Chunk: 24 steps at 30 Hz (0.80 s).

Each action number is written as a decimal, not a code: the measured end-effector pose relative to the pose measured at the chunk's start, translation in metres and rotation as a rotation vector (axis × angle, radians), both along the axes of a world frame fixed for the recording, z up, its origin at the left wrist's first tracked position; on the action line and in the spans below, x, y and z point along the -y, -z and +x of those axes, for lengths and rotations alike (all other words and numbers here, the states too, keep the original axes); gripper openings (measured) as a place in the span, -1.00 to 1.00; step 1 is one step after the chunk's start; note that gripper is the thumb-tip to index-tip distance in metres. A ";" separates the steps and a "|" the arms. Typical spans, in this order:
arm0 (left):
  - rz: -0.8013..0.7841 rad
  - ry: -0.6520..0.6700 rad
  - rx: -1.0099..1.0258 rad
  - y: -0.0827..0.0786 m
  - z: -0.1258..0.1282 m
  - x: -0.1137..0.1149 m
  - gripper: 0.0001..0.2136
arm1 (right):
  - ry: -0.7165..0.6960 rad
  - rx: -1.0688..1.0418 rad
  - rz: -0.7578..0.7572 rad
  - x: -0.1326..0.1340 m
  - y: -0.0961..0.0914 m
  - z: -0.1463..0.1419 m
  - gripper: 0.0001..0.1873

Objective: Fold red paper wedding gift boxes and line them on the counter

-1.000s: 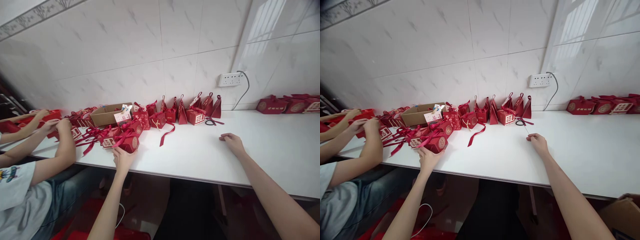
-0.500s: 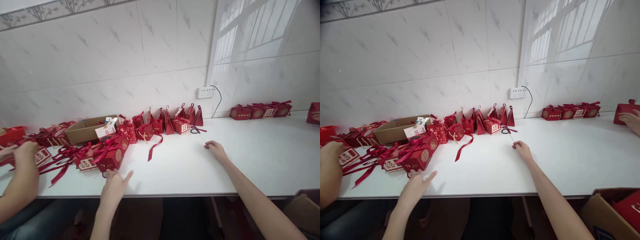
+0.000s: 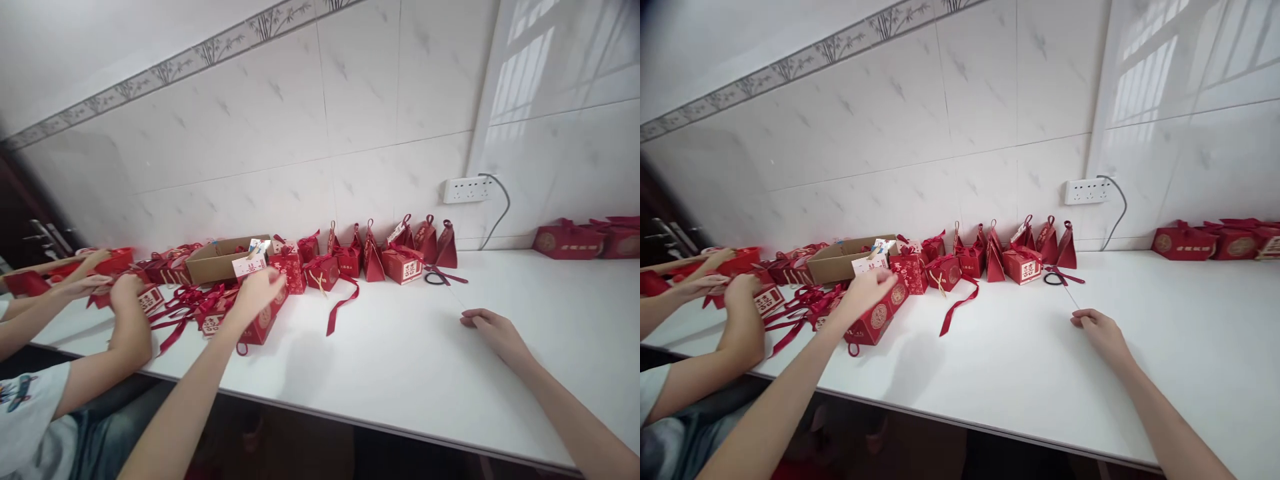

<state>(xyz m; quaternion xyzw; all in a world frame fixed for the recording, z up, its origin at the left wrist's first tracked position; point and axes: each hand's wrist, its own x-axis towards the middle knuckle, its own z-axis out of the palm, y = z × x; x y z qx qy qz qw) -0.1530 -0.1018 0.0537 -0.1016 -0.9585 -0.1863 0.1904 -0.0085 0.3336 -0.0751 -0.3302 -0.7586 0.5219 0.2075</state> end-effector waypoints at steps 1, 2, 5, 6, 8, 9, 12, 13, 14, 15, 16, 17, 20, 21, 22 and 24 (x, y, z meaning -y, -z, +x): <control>0.000 -0.033 -0.019 -0.010 -0.020 0.006 -0.73 | 0.000 0.004 -0.008 -0.001 0.000 -0.001 -0.77; 0.002 -0.074 -0.035 -0.017 -0.040 0.015 -0.71 | -0.001 0.006 -0.016 -0.001 0.001 -0.001 -0.77; 0.024 -0.228 -0.009 -0.026 -0.089 0.047 -0.64 | -0.003 0.027 -0.015 0.000 0.000 -0.002 -0.79; 0.041 -0.271 0.006 -0.025 -0.100 0.056 -0.63 | -0.005 0.041 -0.004 0.000 -0.002 -0.002 -0.79; 0.086 -0.324 0.038 -0.020 -0.117 0.070 -0.62 | -0.005 0.075 0.018 0.001 -0.004 -0.003 -0.80; 0.113 -0.333 0.053 -0.017 -0.123 0.074 -0.62 | -0.004 0.088 0.025 0.002 -0.006 -0.004 -0.80; 0.213 -0.316 0.080 -0.010 -0.136 0.074 -0.65 | -0.005 0.104 0.042 0.001 -0.007 -0.007 -0.76; 0.251 -0.305 0.080 -0.009 -0.138 0.073 -0.66 | -0.009 0.109 0.048 0.001 -0.007 -0.008 -0.75; 0.289 -0.293 0.074 -0.009 -0.139 0.072 -0.68 | -0.018 0.113 0.058 0.000 -0.006 -0.009 -0.73; 0.328 -0.282 0.064 -0.011 -0.139 0.070 -0.69 | -0.025 0.117 0.068 -0.001 -0.006 -0.010 -0.73; 0.367 -0.271 0.047 -0.013 -0.138 0.069 -0.71 | -0.030 0.123 0.077 -0.002 -0.005 -0.011 -0.72; 0.406 -0.259 0.023 -0.017 -0.136 0.069 -0.72 | -0.033 0.128 0.084 -0.002 -0.004 -0.011 -0.72; 0.527 -0.221 -0.092 -0.039 -0.132 0.065 -0.77 | -0.039 0.137 0.105 -0.004 -0.003 -0.012 -0.72; 0.572 -0.205 -0.143 -0.049 -0.130 0.062 -0.79 | -0.043 0.140 0.110 -0.004 -0.003 -0.012 -0.72; 0.620 -0.183 -0.194 -0.060 -0.129 0.057 -0.83 | -0.047 0.148 0.114 -0.004 -0.002 -0.012 -0.73; 0.724 -0.109 -0.278 -0.082 -0.125 0.043 -0.88 | -0.041 0.162 0.127 -0.001 -0.003 -0.012 -0.73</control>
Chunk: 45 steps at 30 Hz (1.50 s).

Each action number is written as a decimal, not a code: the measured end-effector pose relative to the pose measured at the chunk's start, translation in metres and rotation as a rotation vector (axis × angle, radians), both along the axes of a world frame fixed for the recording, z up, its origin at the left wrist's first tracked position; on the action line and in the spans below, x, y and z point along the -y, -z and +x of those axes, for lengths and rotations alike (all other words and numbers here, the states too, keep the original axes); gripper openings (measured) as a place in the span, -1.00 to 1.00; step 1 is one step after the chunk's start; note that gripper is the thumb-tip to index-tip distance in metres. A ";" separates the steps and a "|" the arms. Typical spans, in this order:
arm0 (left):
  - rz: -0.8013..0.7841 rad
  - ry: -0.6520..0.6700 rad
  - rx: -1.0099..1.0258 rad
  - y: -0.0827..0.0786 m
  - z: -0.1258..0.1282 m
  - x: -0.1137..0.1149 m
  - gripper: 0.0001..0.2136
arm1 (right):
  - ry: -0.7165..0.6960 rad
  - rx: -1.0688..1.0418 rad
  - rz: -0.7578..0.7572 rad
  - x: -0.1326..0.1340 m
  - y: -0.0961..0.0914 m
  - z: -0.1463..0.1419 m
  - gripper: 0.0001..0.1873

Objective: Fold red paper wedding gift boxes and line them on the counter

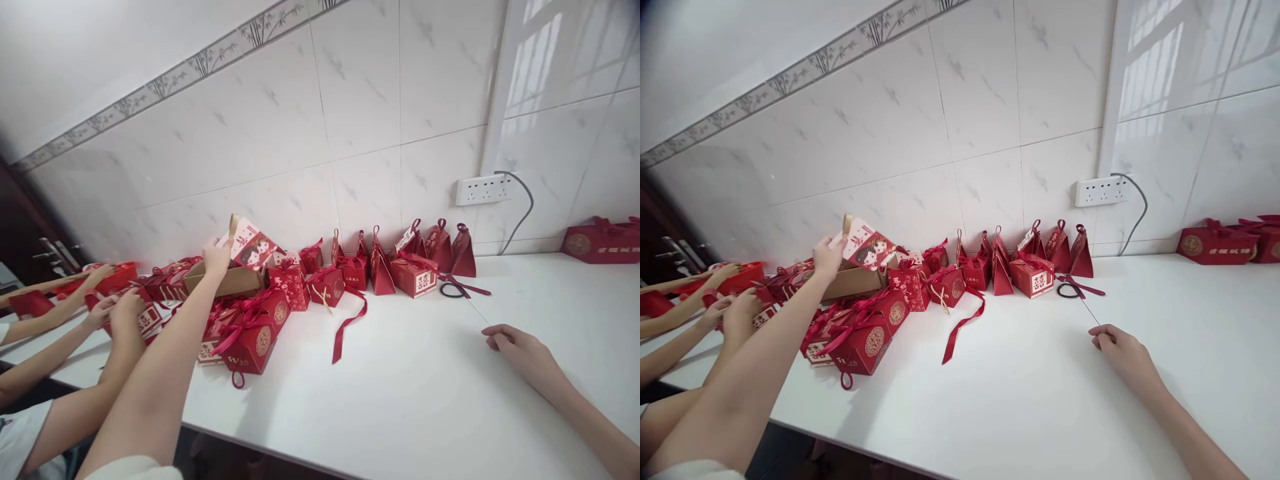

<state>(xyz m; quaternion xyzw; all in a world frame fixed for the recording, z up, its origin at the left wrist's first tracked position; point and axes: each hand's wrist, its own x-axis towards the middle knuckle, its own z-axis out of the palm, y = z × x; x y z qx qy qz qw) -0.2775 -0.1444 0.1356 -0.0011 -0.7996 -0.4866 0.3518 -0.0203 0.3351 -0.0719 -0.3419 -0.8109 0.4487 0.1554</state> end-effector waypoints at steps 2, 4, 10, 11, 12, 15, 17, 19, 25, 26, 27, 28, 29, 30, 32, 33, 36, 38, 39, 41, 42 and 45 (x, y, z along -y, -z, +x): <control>0.078 0.115 -0.075 -0.017 0.009 -0.022 -0.91 | 0.020 -0.024 0.039 0.008 -0.004 -0.001 -0.74; 0.113 0.287 -0.100 -0.022 0.024 -0.051 -0.91 | -0.020 -0.135 0.102 0.025 -0.013 -0.003 -0.74; -0.068 0.819 -0.043 0.047 0.101 -0.155 -0.79 | -0.663 -0.639 0.005 0.096 -0.043 -0.024 -0.37; -0.121 0.889 -0.029 0.063 0.113 -0.169 -0.80 | -0.711 -0.685 -0.019 0.103 -0.044 -0.029 -0.31; -0.169 0.945 -0.017 0.077 0.124 -0.180 -0.82 | -0.718 -0.694 -0.032 0.108 -0.043 -0.033 -0.31; -0.304 1.047 0.030 0.104 0.143 -0.202 -0.88 | -0.667 -0.555 -0.020 0.109 -0.033 -0.037 -0.51; -0.367 1.061 0.072 0.107 0.146 -0.209 -0.83 | -0.690 -0.461 -0.003 0.105 -0.026 -0.035 -0.62; -0.407 1.063 0.113 0.104 0.143 -0.213 -0.69 | -0.746 -0.423 0.008 0.102 -0.024 -0.032 -0.67; -0.401 1.122 0.155 0.102 0.134 -0.224 -0.82 | -0.797 -0.412 0.006 0.099 -0.028 -0.033 -0.68; -0.362 1.109 0.145 0.106 0.134 -0.224 -0.81 | -0.801 -0.409 -0.012 0.099 -0.028 -0.034 -0.67; -0.313 1.088 0.133 0.111 0.134 -0.225 -0.81 | -0.803 -0.406 -0.030 0.099 -0.028 -0.034 -0.66; -0.258 1.063 0.119 0.116 0.135 -0.225 -0.80 | -0.805 -0.401 -0.046 0.099 -0.029 -0.034 -0.65; -0.203 1.039 0.108 0.122 0.136 -0.225 -0.80 | -0.808 -0.394 -0.056 0.099 -0.029 -0.034 -0.65; -0.153 1.020 0.099 0.126 0.137 -0.225 -0.79 | -0.810 -0.388 -0.061 0.099 -0.029 -0.034 -0.64; -0.078 1.005 0.092 0.132 0.138 -0.224 -0.78 | -0.808 -0.378 -0.054 0.099 -0.030 -0.032 -0.63; -0.055 1.007 0.094 0.133 0.139 -0.224 -0.79 | -0.803 -0.373 -0.051 0.100 -0.030 -0.032 -0.63; -0.019 1.013 0.103 0.131 0.137 -0.221 -0.80 | -0.782 -0.391 -0.075 0.102 -0.027 -0.030 -0.62; -0.005 1.004 0.098 0.127 0.136 -0.219 -0.80 | -0.776 -0.425 -0.089 0.104 -0.023 -0.030 -0.59; 0.004 0.994 0.090 0.126 0.136 -0.218 -0.81 | -0.762 -0.470 -0.065 0.106 -0.021 -0.029 -0.58; 0.028 0.965 0.066 0.125 0.139 -0.217 -0.82 | -0.676 -0.646 0.093 0.110 -0.018 -0.029 -0.52; 0.039 0.951 0.053 0.125 0.142 -0.217 -0.83 | -0.613 -0.758 0.221 0.112 -0.017 -0.029 -0.48; 0.040 0.964 0.009 0.130 0.154 -0.222 -0.83 | -0.459 -0.969 0.612 0.116 -0.021 -0.025 -0.49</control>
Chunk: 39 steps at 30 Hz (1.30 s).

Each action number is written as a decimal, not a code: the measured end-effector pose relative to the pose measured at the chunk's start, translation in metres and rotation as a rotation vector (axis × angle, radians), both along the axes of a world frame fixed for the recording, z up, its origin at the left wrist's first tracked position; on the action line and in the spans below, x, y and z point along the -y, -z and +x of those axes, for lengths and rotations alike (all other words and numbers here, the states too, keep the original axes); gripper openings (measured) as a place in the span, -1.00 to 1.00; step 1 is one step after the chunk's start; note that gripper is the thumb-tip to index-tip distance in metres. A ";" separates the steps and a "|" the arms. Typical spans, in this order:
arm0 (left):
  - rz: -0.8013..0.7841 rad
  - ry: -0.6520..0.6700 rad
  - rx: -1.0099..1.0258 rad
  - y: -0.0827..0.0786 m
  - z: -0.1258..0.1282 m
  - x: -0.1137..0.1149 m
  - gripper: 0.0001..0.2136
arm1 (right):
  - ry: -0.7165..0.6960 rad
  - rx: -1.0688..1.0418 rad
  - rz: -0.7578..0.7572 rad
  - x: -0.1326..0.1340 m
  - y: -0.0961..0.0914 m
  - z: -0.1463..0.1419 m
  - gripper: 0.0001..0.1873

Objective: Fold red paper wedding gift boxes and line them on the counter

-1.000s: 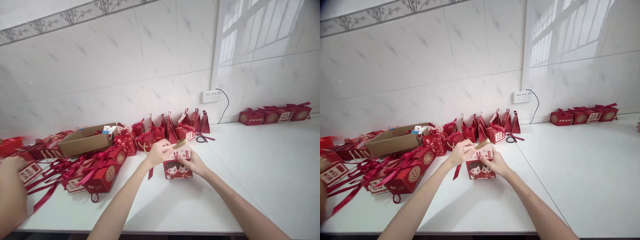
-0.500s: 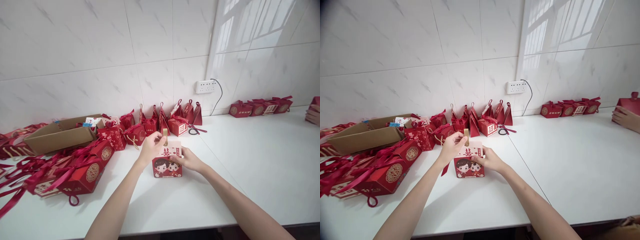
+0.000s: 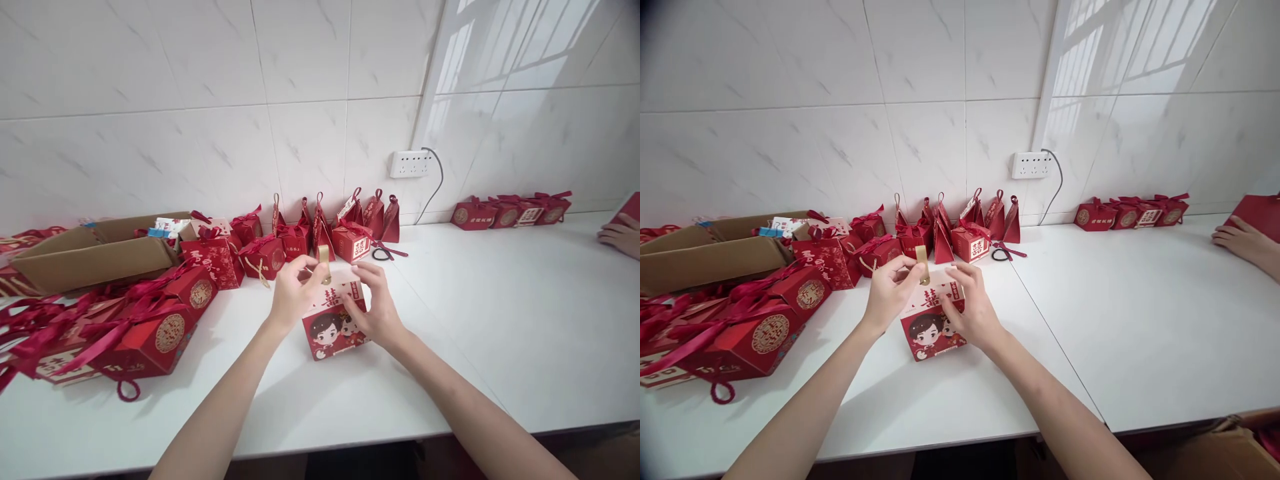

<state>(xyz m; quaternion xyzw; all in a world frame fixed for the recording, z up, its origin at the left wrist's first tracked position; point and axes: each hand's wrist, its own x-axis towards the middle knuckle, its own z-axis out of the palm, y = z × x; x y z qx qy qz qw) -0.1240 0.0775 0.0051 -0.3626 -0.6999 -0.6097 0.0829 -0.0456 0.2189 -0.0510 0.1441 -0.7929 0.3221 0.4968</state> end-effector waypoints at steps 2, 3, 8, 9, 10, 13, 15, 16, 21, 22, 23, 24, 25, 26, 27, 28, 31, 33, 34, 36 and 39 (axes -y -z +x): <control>0.019 0.023 -0.046 0.005 0.008 -0.004 -0.83 | 0.054 -0.039 0.100 0.002 -0.005 0.003 -0.57; 0.031 0.028 -0.068 0.008 0.011 -0.006 -0.83 | 0.066 -0.042 0.124 0.003 -0.006 0.004 -0.60; 0.071 0.000 -0.108 0.017 0.016 -0.009 -0.81 | 0.101 -0.075 0.135 0.004 -0.009 0.006 -0.72; 0.076 -0.004 -0.115 0.018 0.016 -0.009 -0.81 | 0.097 -0.077 0.131 0.004 -0.008 0.005 -0.73; 0.079 -0.008 -0.124 0.018 0.016 -0.009 -0.81 | 0.089 -0.078 0.124 0.003 -0.008 0.004 -0.75; 0.084 -0.010 -0.139 0.018 0.016 -0.009 -0.81 | 0.066 -0.076 0.104 0.003 -0.006 0.003 -0.78; 0.086 -0.002 -0.129 0.018 0.017 -0.010 -0.81 | 0.062 -0.068 0.062 0.003 -0.006 0.003 -0.81; 0.087 0.003 -0.125 0.018 0.018 -0.010 -0.80 | 0.063 -0.047 0.025 0.003 -0.007 0.004 -0.81; 0.086 0.013 -0.159 0.016 0.021 -0.010 -0.78 | 0.077 0.170 -0.149 0.003 -0.011 0.011 -0.75; 0.089 0.010 -0.178 0.016 0.021 -0.009 -0.78 | 0.074 0.184 -0.162 0.003 -0.012 0.013 -0.78; 0.093 0.006 -0.201 0.016 0.021 -0.009 -0.78 | 0.067 0.190 -0.175 0.003 -0.013 0.014 -0.81; 0.099 0.001 -0.224 0.017 0.022 -0.010 -0.78 | 0.056 0.199 -0.190 0.003 -0.014 0.014 -0.83; 0.106 -0.002 -0.245 0.017 0.022 -0.010 -0.79 | 0.043 0.215 -0.204 0.003 -0.014 0.014 -0.85; 0.112 -0.002 -0.260 0.017 0.022 -0.010 -0.79 | 0.031 0.234 -0.219 0.003 -0.014 0.015 -0.85; 0.117 -0.001 -0.267 0.018 0.022 -0.011 -0.79 | 0.021 0.252 -0.233 0.003 -0.014 0.015 -0.86; 0.118 0.001 -0.265 0.018 0.023 -0.011 -0.80 | 0.013 0.264 -0.243 0.004 -0.015 0.015 -0.86; 0.103 0.009 -0.214 0.017 0.023 -0.012 -0.79 | 0.010 0.279 -0.257 0.004 -0.016 0.016 -0.87; 0.080 0.043 -0.144 0.016 0.021 -0.011 -0.80 | 0.026 0.285 -0.263 0.004 -0.017 0.017 -0.88; 0.062 0.088 -0.103 0.014 0.020 -0.010 -0.80 | 0.038 0.286 -0.269 0.004 -0.018 0.017 -0.87; 0.014 0.209 -0.033 0.011 0.016 -0.007 -0.83 | 0.053 0.283 -0.286 0.003 -0.019 0.017 -0.87; -0.060 0.298 -0.015 0.010 0.013 -0.002 -0.85 | 0.058 0.285 -0.307 0.001 -0.021 0.016 -0.86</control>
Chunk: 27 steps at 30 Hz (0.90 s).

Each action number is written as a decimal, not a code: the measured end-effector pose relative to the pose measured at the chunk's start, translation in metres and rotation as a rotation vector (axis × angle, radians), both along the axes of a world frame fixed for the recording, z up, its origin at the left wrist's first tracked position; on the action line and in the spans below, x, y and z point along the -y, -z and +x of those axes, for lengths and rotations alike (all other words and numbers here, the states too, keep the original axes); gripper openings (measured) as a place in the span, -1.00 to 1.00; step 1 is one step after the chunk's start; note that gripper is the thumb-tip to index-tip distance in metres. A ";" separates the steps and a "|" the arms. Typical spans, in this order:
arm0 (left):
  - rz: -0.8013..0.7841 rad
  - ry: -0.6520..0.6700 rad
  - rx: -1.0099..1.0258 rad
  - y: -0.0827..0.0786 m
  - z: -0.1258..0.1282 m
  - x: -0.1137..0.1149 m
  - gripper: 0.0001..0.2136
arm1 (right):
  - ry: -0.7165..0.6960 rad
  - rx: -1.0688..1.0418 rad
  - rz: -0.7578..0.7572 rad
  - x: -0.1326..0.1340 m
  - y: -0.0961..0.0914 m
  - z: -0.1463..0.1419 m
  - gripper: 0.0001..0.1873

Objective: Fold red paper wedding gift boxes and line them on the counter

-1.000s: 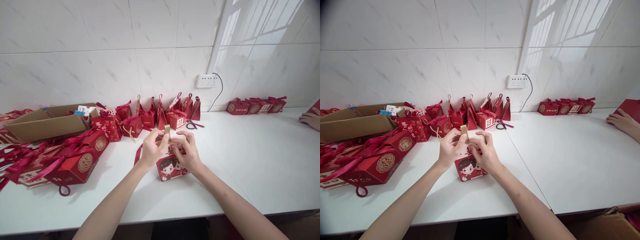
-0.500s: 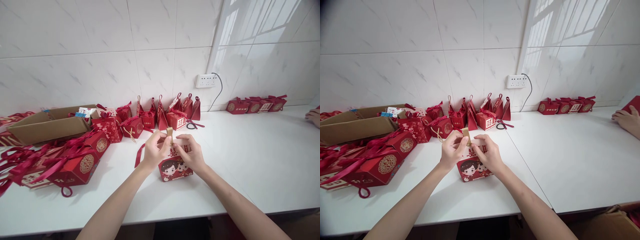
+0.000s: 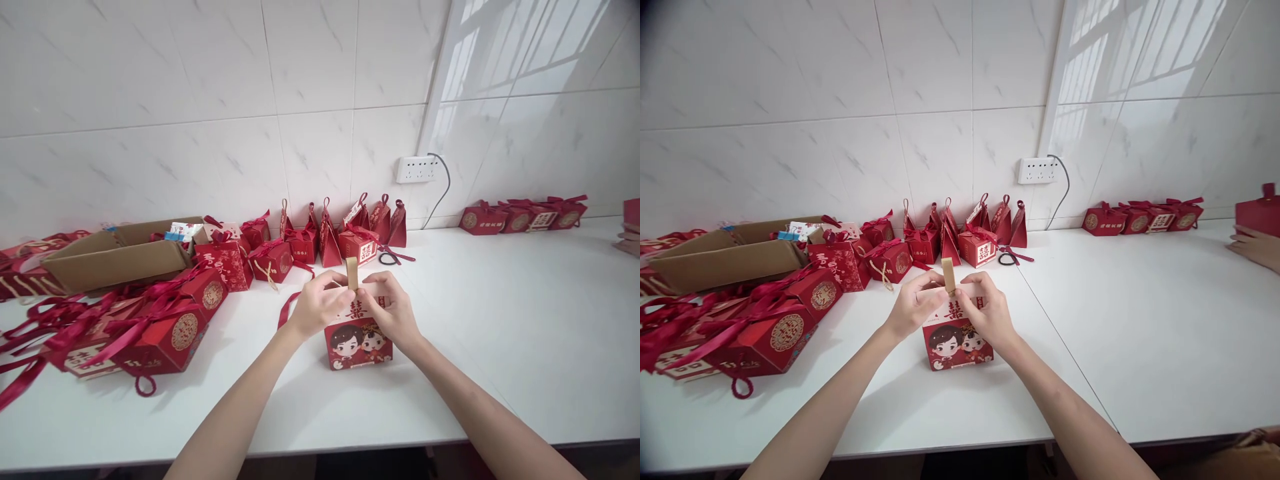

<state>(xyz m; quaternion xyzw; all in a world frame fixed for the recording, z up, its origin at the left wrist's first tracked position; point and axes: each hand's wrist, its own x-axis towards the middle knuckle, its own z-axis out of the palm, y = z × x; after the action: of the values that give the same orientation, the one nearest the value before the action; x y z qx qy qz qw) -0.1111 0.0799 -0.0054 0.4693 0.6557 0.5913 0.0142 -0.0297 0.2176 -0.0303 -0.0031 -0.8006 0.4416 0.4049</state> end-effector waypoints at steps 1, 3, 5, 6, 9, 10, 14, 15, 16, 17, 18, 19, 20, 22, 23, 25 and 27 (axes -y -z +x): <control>-0.007 -0.013 -0.009 0.001 0.000 0.001 -0.87 | -0.002 -0.001 -0.002 0.000 0.000 0.000 -0.86; 0.001 -0.053 -0.018 0.003 0.001 0.000 -0.90 | -0.009 -0.023 0.000 -0.001 0.000 -0.001 -0.87; 0.022 -0.072 -0.009 0.006 0.003 -0.001 -0.89 | -0.015 -0.065 -0.002 -0.001 0.000 -0.001 -0.89; 0.028 -0.076 -0.003 0.006 0.004 -0.002 -0.89 | -0.018 -0.086 -0.009 0.000 0.000 0.000 -0.89; 0.035 -0.082 0.013 0.006 0.006 -0.003 -0.91 | -0.034 -0.117 -0.047 0.000 0.000 0.001 -0.90; 0.036 -0.081 0.016 0.005 0.007 -0.003 -0.91 | -0.047 -0.118 -0.064 0.001 -0.001 0.001 -0.90; 0.049 -0.045 0.033 0.004 0.006 -0.002 -0.92 | -0.089 -0.085 -0.127 0.002 -0.002 0.002 -0.89; 0.052 -0.031 0.042 0.004 0.006 -0.002 -0.92 | -0.089 -0.077 -0.139 0.002 -0.002 0.002 -0.89; 0.053 -0.017 0.052 0.005 0.005 -0.002 -0.93 | -0.085 -0.072 -0.147 0.002 -0.002 0.002 -0.88; 0.053 -0.006 0.062 0.005 0.004 -0.003 -0.94 | -0.080 -0.069 -0.152 0.001 -0.002 0.002 -0.87; 0.054 0.002 0.074 0.006 0.004 -0.003 -0.94 | -0.073 -0.068 -0.153 0.001 -0.002 0.001 -0.87; 0.055 0.006 0.087 0.007 0.003 -0.004 -0.94 | -0.066 -0.068 -0.148 0.001 -0.003 0.001 -0.86; 0.054 0.007 0.101 0.007 0.004 -0.004 -0.93 | -0.058 -0.071 -0.138 0.001 -0.003 0.001 -0.85; 0.047 -0.010 0.127 0.009 0.007 -0.005 -0.91 | -0.036 -0.079 -0.104 0.001 -0.004 0.002 -0.83; 0.041 -0.026 0.135 0.009 0.009 -0.006 -0.90 | -0.021 -0.086 -0.085 0.001 -0.005 0.003 -0.81; 0.031 -0.076 0.134 0.012 0.014 -0.008 -0.88 | 0.019 -0.096 -0.050 -0.001 -0.005 0.005 -0.75; 0.023 -0.141 0.120 0.017 0.016 -0.011 -0.88 | 0.086 -0.065 -0.023 -0.004 -0.001 0.005 -0.68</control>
<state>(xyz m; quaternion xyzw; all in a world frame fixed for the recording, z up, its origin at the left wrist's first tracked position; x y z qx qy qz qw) -0.0951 0.0908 -0.0226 0.3859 0.6783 0.6253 0.0066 -0.0249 0.2220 -0.0291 -0.0279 -0.7809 0.4329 0.4495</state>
